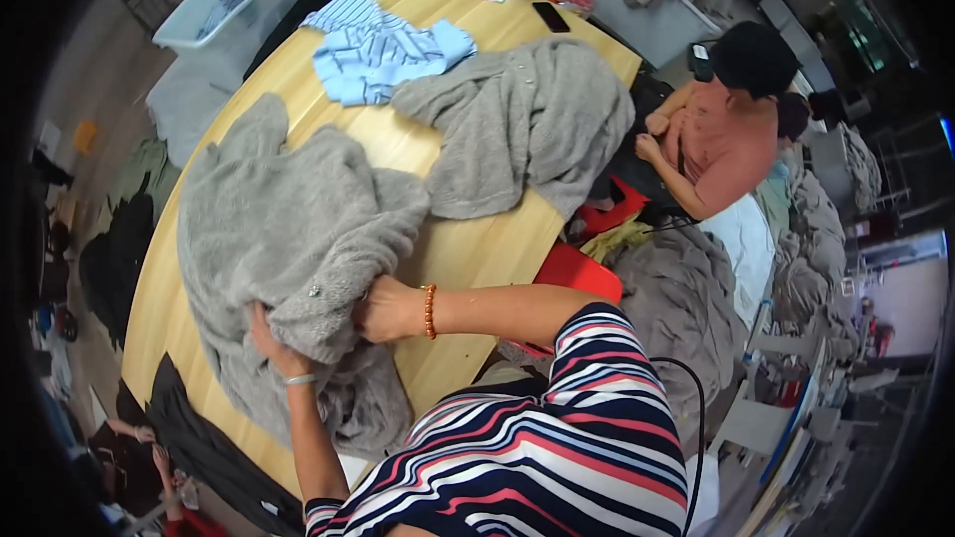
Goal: Trimming loose threads from garments using a pair of thread snips at a factory workbench.
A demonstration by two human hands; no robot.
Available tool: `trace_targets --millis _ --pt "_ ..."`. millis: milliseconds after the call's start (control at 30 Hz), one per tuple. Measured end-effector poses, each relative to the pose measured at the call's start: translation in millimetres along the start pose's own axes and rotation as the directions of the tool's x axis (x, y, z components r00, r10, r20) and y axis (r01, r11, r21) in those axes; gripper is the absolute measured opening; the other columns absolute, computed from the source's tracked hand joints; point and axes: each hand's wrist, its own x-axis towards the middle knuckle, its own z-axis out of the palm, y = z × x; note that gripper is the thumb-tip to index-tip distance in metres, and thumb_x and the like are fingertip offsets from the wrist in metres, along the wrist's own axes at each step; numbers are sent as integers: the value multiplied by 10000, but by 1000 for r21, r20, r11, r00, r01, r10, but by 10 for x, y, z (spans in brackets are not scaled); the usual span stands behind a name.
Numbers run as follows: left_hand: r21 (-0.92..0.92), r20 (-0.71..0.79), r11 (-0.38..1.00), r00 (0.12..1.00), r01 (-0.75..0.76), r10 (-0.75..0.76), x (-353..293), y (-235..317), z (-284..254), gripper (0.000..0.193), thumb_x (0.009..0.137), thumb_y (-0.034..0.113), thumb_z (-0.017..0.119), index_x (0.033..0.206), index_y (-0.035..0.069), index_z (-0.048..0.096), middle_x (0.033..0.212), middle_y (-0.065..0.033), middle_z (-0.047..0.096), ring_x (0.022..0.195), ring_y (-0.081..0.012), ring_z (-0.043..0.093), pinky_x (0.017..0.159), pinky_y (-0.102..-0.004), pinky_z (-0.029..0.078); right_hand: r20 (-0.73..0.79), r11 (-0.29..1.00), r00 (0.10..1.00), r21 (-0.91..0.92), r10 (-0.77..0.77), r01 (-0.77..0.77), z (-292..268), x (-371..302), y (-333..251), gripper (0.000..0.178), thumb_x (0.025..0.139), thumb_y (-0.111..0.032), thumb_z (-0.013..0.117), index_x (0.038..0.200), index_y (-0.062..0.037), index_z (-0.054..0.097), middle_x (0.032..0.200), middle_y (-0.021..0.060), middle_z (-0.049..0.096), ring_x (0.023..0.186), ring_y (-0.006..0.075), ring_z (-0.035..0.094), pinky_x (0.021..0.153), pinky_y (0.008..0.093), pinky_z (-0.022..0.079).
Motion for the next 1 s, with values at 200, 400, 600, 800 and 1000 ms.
trace_targets --millis 200,400,600,800,1000 --pt "-809 -102 578 944 105 -315 724 816 -834 323 848 62 566 1154 -32 522 1028 -95 624 955 -175 585 836 -304 478 84 985 984 67 155 -161 -4 -379 95 153 677 -188 594 696 -40 632 648 146 613 615 347 614 573 421 504" --pt "-848 366 527 777 51 513 707 2101 -1052 526 733 203 688 1199 18 527 1160 -154 582 1051 -319 576 890 -411 472 492 942 868 317 -65 -108 91 -220 -159 468 846 -232 594 1267 -62 480 1006 162 626 855 287 628 761 385 493" --pt "-970 4 170 689 -174 725 335 2965 -233 332 856 184 563 1087 -54 569 1121 -211 579 1122 -371 531 964 -464 414 144 942 931 -38 334 -332 -1028 -472 1686 486 886 -189 559 1339 -63 436 1063 110 610 929 221 596 838 343 470" --pt "-523 1 715 839 -463 544 443 2612 60 345 763 181 655 1065 37 567 1244 -196 528 1238 -378 455 1013 -491 373 -171 775 793 -168 585 -609 -2040 -307 1388 480 924 -173 533 1375 -57 417 935 76 634 810 174 620 762 292 492" --pt "-109 256 994 966 -1 30 145 1296 400 497 704 189 740 1136 36 548 1235 -198 518 1160 -384 483 971 -456 405 -20 186 185 163 983 -969 -2344 -1142 2657 462 906 -307 581 1266 -39 471 669 63 598 509 122 557 469 276 467"
